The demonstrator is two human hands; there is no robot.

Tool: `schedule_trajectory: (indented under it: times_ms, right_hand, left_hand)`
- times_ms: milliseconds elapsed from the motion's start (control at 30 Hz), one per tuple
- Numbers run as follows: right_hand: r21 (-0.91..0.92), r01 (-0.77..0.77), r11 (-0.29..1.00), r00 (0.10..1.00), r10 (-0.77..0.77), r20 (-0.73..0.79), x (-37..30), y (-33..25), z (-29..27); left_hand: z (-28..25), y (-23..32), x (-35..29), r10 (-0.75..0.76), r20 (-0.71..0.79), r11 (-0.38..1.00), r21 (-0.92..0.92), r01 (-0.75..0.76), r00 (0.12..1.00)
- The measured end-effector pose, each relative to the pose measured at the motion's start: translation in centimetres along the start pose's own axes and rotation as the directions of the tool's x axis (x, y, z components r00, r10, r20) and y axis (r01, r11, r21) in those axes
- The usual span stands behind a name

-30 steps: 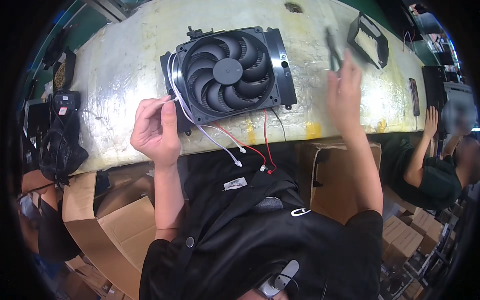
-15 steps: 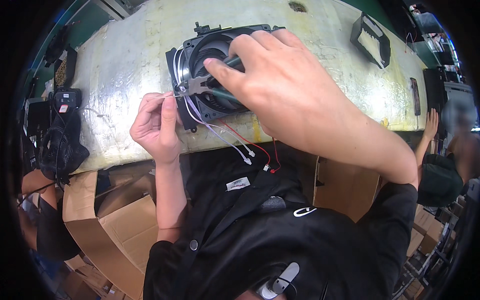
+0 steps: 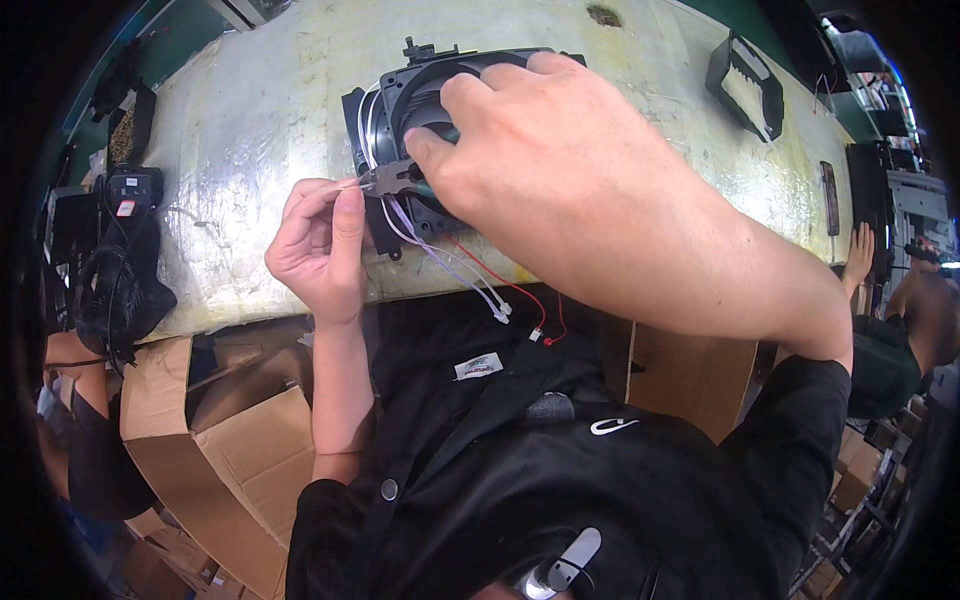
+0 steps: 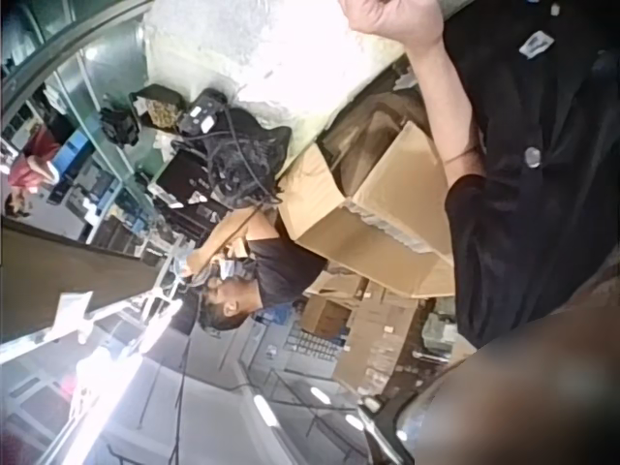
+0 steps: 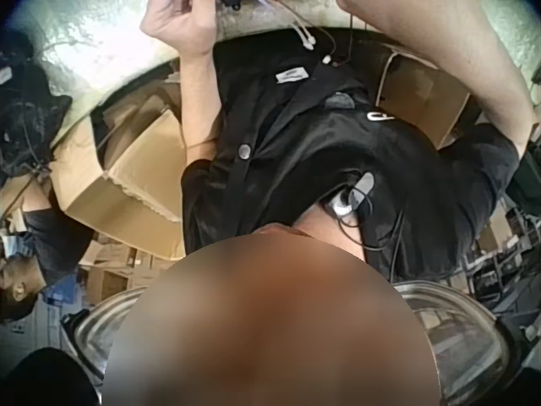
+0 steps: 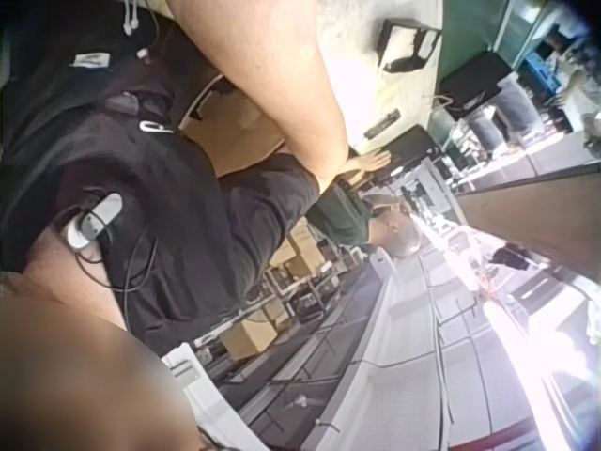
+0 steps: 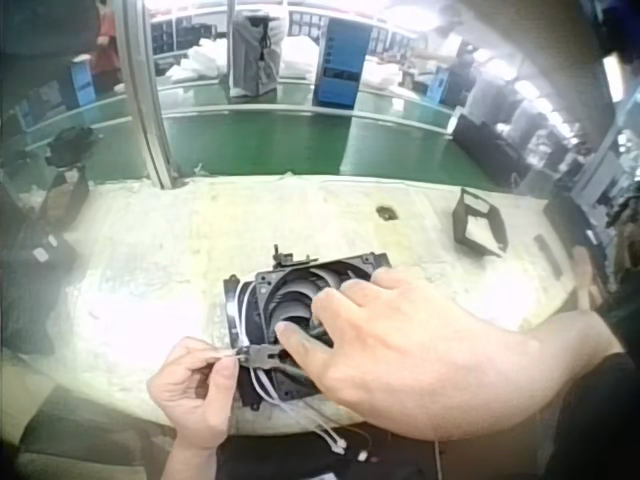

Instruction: Assembling components of an electronic device, including connecting wires and organizing parts on a production line.

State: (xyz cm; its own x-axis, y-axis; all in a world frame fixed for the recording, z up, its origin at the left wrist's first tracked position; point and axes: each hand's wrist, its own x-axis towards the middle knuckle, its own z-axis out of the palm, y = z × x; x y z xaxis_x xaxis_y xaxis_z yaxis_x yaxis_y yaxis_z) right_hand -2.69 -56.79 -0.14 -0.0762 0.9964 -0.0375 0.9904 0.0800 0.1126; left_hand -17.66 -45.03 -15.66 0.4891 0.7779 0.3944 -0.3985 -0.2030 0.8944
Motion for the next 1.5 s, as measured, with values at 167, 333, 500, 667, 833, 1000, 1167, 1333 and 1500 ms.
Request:
schedule_trajectory:
  times_ms: [167,333,500,667,833,1000,1167,1333,1500]
  right_hand:
    - [0.044,0.065,0.997,0.997,-0.066,0.025,-0.1,0.0,-0.7]
    - [0.012,-0.006,1.0,0.992,0.008,-0.123,-1.5,-0.5,0.5]
    - [0.414,-0.187,0.891,0.946,0.277,-0.17,-3.3,1.0,3.4]
    - [0.659,-0.65,0.377,0.487,0.873,-0.019,-10.0,12.2,13.3]
    - [0.595,-0.596,0.539,0.419,0.841,-0.343,-7.8,9.8,17.6]
    - [0.699,-0.3,0.649,0.435,0.745,-0.505,-21.3,8.4,16.0]
    - [0.963,-0.264,0.054,-0.221,0.968,-0.115,-39.1,0.1,29.3]
    - [0.502,-0.641,-0.58,-0.304,0.793,0.528,-51.3,-12.4,55.3]
    - [0.118,-0.396,-0.911,-0.484,0.316,0.816,-50.3,-21.5,66.9]
  left_hand:
    - [0.2,0.4,0.5,0.17,0.044,0.952,0.251,-0.176,0.984]
    - [1.4,1.8,1.3,-0.201,-0.046,0.977,-0.084,0.197,0.979]
    - [-4.8,3.2,-0.4,0.035,-0.564,0.982,0.171,0.076,0.825]
    - [-7.2,-1.2,-8.8,0.448,-0.478,0.821,0.554,-0.137,0.756]
    - [-10.9,-3.3,-15.6,-0.079,-0.35,0.761,0.584,0.283,0.933]
    - [-11.8,-4.7,-17.5,-0.181,-0.319,0.787,0.52,0.332,0.93]
    - [-16.0,-7.4,-16.7,-0.547,-0.356,0.352,0.723,0.594,0.757]
    - [-16.5,-6.3,-15.8,-0.607,-0.476,0.189,0.691,0.698,0.637]
    - [-18.5,-4.9,-15.3,-0.628,-0.41,0.467,0.481,0.742,0.661]
